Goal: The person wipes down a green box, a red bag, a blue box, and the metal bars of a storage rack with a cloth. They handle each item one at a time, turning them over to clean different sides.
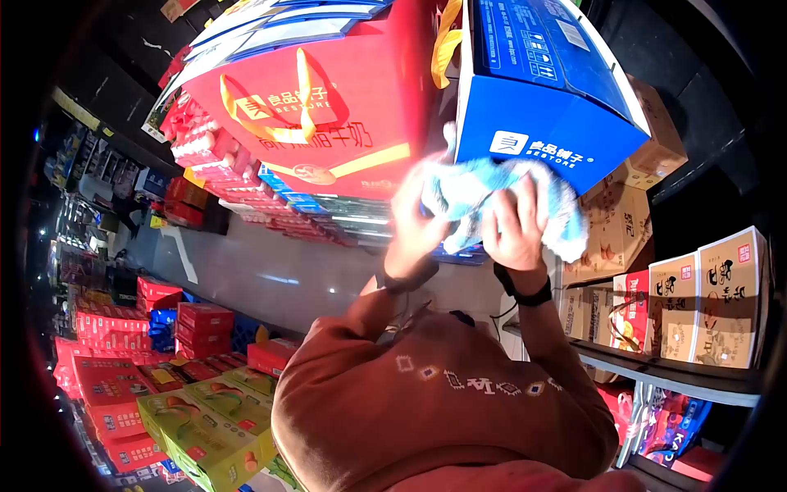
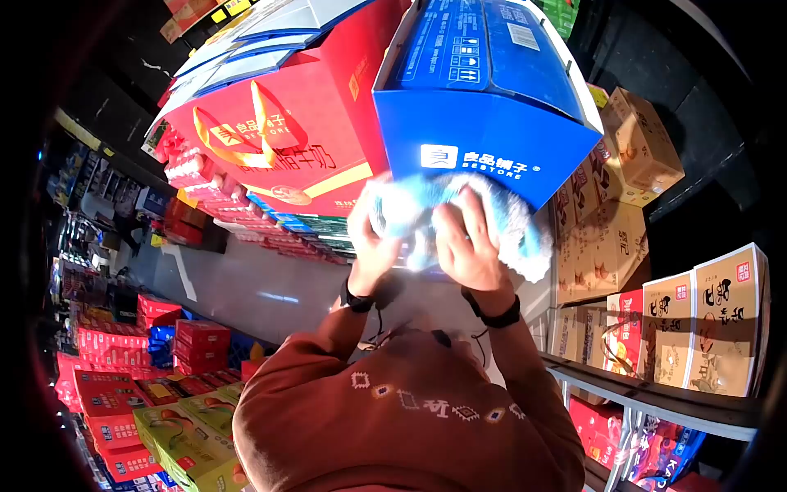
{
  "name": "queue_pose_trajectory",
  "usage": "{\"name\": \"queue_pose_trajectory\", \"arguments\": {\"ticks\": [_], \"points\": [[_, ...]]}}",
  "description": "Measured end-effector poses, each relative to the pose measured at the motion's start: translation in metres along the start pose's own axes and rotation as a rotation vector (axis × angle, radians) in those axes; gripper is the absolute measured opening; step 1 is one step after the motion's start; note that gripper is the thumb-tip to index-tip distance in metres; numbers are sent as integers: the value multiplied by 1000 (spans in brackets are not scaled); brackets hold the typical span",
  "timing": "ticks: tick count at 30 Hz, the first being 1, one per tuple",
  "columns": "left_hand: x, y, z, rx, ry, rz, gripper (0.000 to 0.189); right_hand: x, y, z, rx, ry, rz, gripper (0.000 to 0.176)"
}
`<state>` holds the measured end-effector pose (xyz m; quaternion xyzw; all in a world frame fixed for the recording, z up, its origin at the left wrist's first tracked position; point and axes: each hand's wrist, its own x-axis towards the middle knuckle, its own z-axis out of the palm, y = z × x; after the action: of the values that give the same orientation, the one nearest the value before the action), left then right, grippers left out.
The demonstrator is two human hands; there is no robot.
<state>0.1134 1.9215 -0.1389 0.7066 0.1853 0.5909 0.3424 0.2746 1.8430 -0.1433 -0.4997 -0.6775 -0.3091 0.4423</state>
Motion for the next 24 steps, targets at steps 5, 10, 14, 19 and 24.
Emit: {"name": "queue_pose_trajectory", "arguments": {"ticks": [5,10,14,19,24], "points": [[62,50,2,-4,67,117,52,81,0,-35,-108,111,-31,40],[77,58,5,-44,80,142,57,88,1,-36,-146,136,-35,43],[58,35,4,-27,19,157,65,40,4,-20,-132,92,-34,43],[2,-9,0,-6,-52,42,68,-47,8,9,-337,-59,-157,38],[-46,-55,-6,108,-96,-1,64,-89,2,17,-189,-132,-39,36]]}}
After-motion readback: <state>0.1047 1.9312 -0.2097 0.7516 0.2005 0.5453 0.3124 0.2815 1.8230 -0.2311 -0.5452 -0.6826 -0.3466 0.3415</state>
